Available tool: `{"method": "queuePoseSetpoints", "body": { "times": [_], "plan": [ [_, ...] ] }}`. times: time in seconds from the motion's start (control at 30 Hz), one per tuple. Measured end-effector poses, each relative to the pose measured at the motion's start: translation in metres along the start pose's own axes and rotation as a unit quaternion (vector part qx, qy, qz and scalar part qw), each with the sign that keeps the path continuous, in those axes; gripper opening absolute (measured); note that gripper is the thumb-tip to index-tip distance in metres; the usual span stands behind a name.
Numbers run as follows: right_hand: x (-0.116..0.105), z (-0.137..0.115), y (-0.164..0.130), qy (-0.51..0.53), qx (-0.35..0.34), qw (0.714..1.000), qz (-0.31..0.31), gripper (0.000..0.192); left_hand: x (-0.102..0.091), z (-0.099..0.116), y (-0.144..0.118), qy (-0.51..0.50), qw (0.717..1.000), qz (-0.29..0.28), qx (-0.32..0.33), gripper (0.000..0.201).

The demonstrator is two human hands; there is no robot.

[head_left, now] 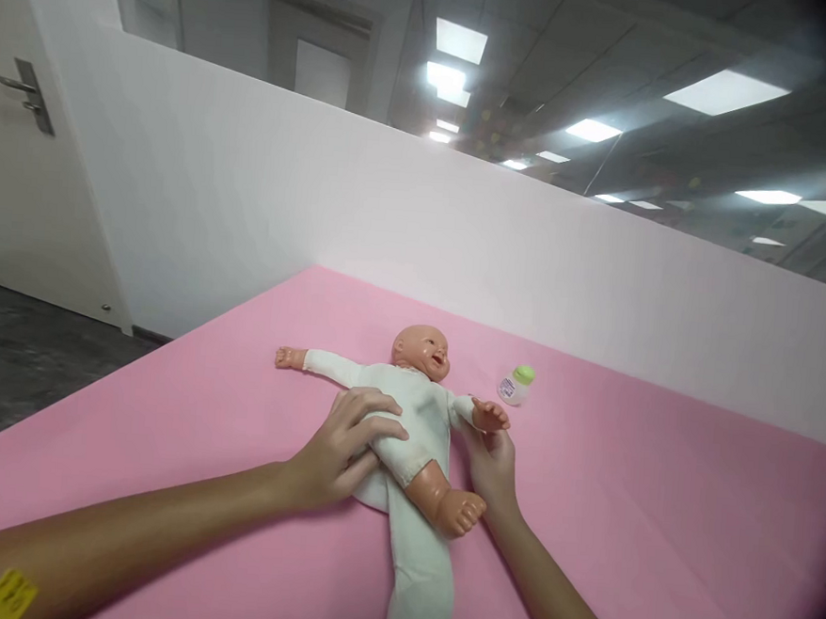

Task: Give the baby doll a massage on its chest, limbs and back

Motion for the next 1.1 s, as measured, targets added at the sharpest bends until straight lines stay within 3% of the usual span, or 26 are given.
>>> {"method": "queuePoseSetpoints", "body": {
  "times": [0.13, 0.23, 0.3, 0.4, 0.57, 0.67, 0.77, 0.87, 0.93, 1.1],
  "plan": [
    [-0.003, 0.001, -0.003, -0.085, -0.114, 0.989, -0.037, 0.036, 0.002, 0.001, -0.002, 0.004, 1.000, 0.006, 0.011, 0.043],
    [-0.003, 0.000, -0.004, -0.129, -0.205, 0.968, -0.066, 0.043, 0.003, 0.003, -0.004, 0.002, 1.000, 0.026, 0.017, 0.044],
    [-0.003, -0.002, -0.004, -0.137, -0.228, 0.961, -0.078, 0.047, 0.004, 0.004, -0.006, 0.002, 0.999, 0.040, 0.016, 0.045],
    [-0.003, -0.003, -0.003, -0.127, -0.204, 0.968, -0.072, 0.040, 0.004, 0.005, -0.006, 0.001, 0.999, 0.044, 0.011, 0.044],
    [-0.002, -0.002, -0.003, -0.069, -0.080, 0.994, -0.034, 0.036, 0.002, 0.007, -0.005, -0.009, 0.999, 0.032, -0.007, 0.036],
    [-0.002, -0.001, -0.004, -0.080, -0.043, 0.996, -0.009, 0.036, 0.000, 0.007, -0.005, -0.009, 1.000, 0.028, -0.005, 0.034],
    [-0.001, -0.001, -0.004, -0.099, -0.080, 0.992, -0.012, 0.029, 0.001, 0.004, -0.003, -0.004, 1.000, 0.016, -0.003, 0.038],
    [0.001, -0.003, -0.004, -0.110, -0.160, 0.980, -0.045, 0.021, 0.002, -0.002, -0.002, -0.002, 1.000, 0.001, -0.011, 0.046],
    [0.001, -0.004, -0.004, -0.116, -0.202, 0.970, -0.067, 0.027, 0.002, -0.005, 0.000, -0.004, 1.000, -0.007, -0.017, 0.050],
    [0.002, -0.008, -0.003, -0.110, -0.194, 0.972, -0.074, 0.031, 0.000, -0.004, 0.001, 0.014, 1.000, -0.020, -0.006, 0.042]
  ]
}}
Point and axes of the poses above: each hand's wrist, its own y-axis towards the middle knuckle, its own x-axis out of the palm, z = x × y, the point moved 1 cm from there along y, towards the middle knuckle, and after that the axes turned 9 degrees about z, right-handed, at the moved point
